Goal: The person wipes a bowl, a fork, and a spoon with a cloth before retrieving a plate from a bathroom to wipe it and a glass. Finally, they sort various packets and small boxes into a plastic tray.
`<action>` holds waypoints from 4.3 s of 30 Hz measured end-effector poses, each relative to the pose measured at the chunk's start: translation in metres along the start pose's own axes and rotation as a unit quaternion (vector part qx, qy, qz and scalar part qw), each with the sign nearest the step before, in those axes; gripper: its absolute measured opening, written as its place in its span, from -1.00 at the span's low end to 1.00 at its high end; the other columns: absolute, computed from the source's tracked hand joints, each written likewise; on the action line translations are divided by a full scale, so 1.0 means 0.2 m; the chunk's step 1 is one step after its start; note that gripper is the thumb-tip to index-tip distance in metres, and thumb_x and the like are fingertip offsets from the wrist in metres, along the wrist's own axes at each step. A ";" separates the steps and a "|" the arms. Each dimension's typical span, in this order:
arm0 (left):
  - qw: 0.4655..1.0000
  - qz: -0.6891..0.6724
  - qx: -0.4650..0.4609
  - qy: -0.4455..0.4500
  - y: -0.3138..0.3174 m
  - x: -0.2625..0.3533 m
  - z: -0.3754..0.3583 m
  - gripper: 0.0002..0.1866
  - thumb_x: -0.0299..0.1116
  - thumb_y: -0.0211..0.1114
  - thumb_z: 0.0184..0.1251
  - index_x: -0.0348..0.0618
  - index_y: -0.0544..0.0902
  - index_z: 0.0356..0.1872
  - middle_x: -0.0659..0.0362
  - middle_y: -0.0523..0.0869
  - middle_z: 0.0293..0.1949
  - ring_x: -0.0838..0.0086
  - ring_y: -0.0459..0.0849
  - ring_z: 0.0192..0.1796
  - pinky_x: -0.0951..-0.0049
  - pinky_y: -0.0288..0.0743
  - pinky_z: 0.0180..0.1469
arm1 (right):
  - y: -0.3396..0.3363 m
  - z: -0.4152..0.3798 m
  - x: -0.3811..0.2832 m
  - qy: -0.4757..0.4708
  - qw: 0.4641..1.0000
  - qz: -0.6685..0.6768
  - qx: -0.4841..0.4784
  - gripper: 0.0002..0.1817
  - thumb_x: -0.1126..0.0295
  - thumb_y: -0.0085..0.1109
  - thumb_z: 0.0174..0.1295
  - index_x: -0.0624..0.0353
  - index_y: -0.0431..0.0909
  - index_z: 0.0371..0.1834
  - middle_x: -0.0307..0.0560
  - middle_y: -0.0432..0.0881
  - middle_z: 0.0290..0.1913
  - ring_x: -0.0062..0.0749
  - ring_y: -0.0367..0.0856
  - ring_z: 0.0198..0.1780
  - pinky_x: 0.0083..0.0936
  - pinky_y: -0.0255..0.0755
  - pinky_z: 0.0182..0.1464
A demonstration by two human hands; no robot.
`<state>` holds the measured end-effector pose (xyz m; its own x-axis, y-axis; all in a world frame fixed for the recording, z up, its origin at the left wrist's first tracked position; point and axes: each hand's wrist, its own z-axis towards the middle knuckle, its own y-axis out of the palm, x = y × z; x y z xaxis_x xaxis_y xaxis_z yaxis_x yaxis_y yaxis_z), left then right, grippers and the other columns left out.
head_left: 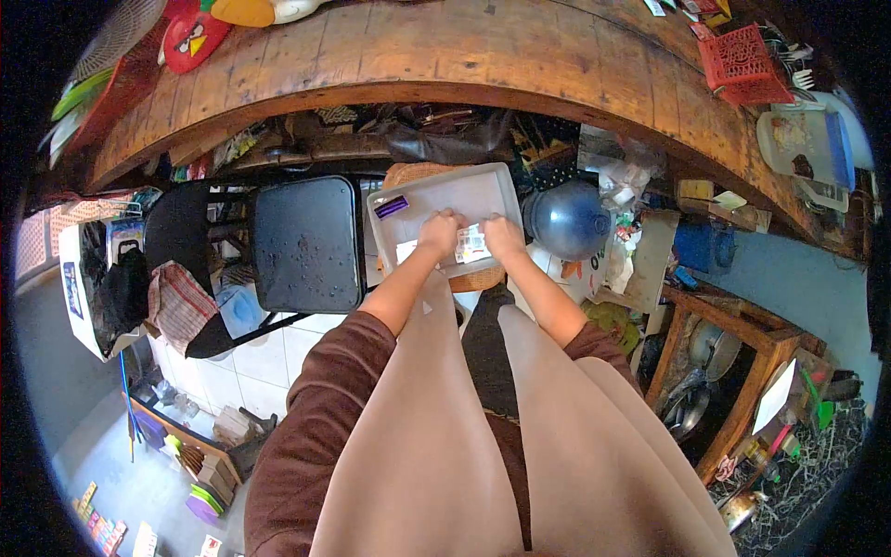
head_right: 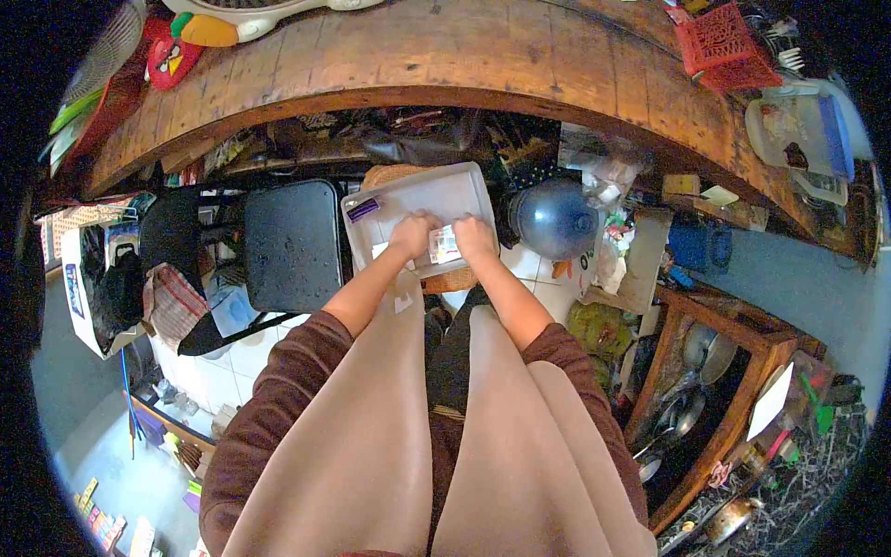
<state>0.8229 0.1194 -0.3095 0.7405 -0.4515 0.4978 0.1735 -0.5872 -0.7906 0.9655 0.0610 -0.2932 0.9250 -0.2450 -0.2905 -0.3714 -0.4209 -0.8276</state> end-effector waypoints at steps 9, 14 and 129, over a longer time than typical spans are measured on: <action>0.950 -0.006 -0.290 0.117 -0.62 0.27 0.03 -0.63 -0.14 0.11 0.15 -0.06 0.52 -0.05 -0.03 0.54 -0.05 0.12 0.48 0.01 0.28 0.32 0.08 | -0.84 -0.30 0.08 -0.167 0.975 0.142 -0.033 -0.64 0.33 0.21 -0.03 0.07 0.49 -0.10 0.05 0.55 -0.21 -0.15 0.57 -0.26 -0.35 0.46 -0.22; 0.903 -0.131 -0.176 0.370 -1.45 0.85 0.07 -0.69 -0.21 0.15 0.19 -0.19 0.50 -0.14 0.05 0.54 -0.13 0.29 0.48 0.00 0.33 0.32 0.09 | -1.60 -0.42 0.20 -0.070 0.892 0.397 0.202 -0.78 0.46 0.06 0.03 0.19 0.48 -0.21 0.09 0.57 -0.39 -0.10 0.56 -0.26 -0.31 0.42 -0.17; 0.847 0.273 0.352 0.289 -1.46 1.40 1.45 -0.75 -0.42 0.12 0.02 -0.11 0.48 -0.19 0.11 0.52 -0.04 0.21 0.41 0.11 0.16 0.21 0.19 | -2.22 0.63 0.79 0.188 0.886 -0.064 0.420 -0.75 0.40 -0.06 0.10 0.30 0.51 -0.24 0.07 0.51 -0.14 -0.14 0.50 -0.09 -0.28 0.41 -0.04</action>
<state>1.1679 0.3598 -0.0419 0.4281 -0.9002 -0.0803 0.4026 0.2695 -0.8748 1.2871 0.3187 -0.0317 0.8046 -0.5816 -0.1196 0.0704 0.2934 -0.9534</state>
